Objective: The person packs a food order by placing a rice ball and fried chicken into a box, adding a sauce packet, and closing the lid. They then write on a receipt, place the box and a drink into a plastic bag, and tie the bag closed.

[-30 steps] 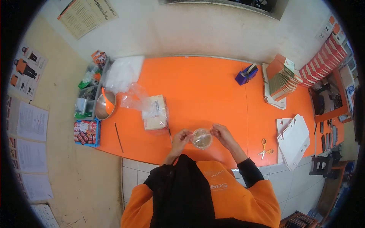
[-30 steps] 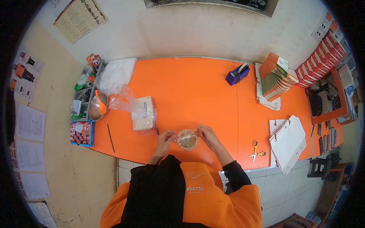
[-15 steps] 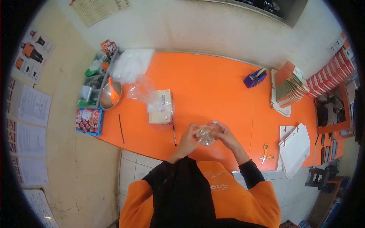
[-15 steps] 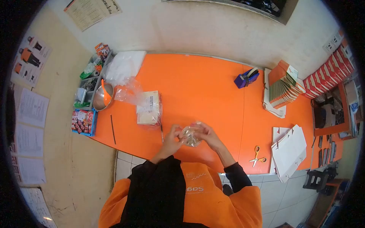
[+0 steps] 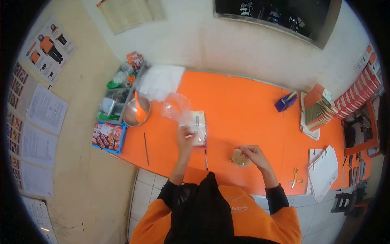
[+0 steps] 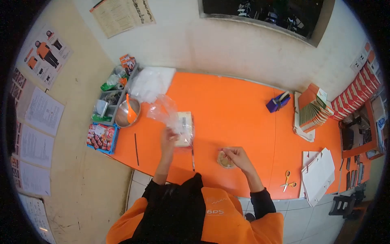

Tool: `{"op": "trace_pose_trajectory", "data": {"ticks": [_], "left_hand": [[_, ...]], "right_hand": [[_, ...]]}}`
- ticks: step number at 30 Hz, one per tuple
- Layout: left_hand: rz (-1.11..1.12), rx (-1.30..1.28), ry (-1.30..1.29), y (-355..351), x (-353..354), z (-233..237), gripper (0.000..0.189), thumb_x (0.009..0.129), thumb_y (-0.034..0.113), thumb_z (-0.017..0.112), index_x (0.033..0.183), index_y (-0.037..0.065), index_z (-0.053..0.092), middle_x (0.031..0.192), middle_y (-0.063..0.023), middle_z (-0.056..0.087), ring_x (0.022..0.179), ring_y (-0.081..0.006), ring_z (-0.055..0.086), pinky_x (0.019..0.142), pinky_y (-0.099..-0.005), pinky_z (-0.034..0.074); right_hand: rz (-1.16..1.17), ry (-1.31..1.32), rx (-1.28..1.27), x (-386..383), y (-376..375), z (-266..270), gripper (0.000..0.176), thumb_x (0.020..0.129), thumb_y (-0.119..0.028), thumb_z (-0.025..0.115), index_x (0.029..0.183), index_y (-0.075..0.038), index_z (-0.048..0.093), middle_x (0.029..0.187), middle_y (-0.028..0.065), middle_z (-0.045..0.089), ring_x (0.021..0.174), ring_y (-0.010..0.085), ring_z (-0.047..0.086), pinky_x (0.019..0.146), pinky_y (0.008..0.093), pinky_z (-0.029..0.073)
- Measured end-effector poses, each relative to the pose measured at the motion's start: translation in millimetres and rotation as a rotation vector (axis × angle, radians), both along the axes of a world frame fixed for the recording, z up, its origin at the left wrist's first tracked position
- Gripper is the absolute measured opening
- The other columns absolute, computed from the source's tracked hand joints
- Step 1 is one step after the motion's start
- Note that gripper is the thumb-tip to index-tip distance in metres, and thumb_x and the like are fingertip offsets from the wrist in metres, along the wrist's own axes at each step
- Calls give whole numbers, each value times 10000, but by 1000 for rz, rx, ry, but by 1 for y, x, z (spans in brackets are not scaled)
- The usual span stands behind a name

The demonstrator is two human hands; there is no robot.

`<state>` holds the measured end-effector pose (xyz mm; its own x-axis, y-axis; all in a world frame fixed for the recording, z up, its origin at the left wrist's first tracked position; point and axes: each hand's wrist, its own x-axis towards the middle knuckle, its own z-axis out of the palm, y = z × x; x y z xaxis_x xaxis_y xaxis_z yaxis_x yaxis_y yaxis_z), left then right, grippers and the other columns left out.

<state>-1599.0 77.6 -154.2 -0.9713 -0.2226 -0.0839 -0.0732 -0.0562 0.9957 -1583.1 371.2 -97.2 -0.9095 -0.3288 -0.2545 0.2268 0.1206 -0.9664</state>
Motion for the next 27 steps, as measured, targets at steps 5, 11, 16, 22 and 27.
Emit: {"op": "trace_pose_trajectory", "data": {"ticks": [5, 11, 16, 22, 27], "left_hand": [[30, 323, 286, -83, -57, 3, 584, 753, 74, 593, 1274, 104, 332, 1173, -76, 469, 1037, -173, 486, 853, -297, 416], [-584, 127, 9, -93, -131, 46, 453, 757, 28, 535, 1203, 49, 453, 1085, -49, 538, 1003, -136, 513, 842, -273, 421], [-576, -10, 127, -62, -142, 41, 373, 764, -25, 511, 1134, 17, 500, 1036, -52, 558, 983, -141, 528, 841, -273, 428], [-436, -194, 360, -69, -143, 28, 289, 725, -90, 486, 998, -7, 528, 937, -62, 568, 880, -122, 549, 752, -249, 453], [-486, -534, -84, -120, -129, 42, 243, 761, -28, 526, 1000, 18, 520, 902, -35, 554, 843, -86, 518, 735, -223, 430]], "right_hand": [[-209, 212, 112, -9, -47, 34, 256, 842, -151, 547, 1028, 16, 601, 721, 29, 592, 611, 76, 529, 611, 230, 442], [-242, 398, 93, -63, -97, 15, 623, 783, -149, 626, 1309, -12, 322, 1139, 107, 523, 857, 112, 521, 754, 252, 429], [-85, 547, 106, -107, -156, -3, 708, 764, -141, 640, 1345, -44, 245, 1104, 96, 507, 831, 125, 504, 737, 250, 415], [32, 448, 26, -148, -193, -31, 291, 781, -114, 607, 1031, 18, 539, 821, 47, 524, 660, 106, 467, 611, 260, 400], [-165, 224, -61, -149, -213, -29, 113, 805, -84, 570, 801, 23, 603, 812, 32, 526, 700, 98, 474, 611, 251, 395]]}}
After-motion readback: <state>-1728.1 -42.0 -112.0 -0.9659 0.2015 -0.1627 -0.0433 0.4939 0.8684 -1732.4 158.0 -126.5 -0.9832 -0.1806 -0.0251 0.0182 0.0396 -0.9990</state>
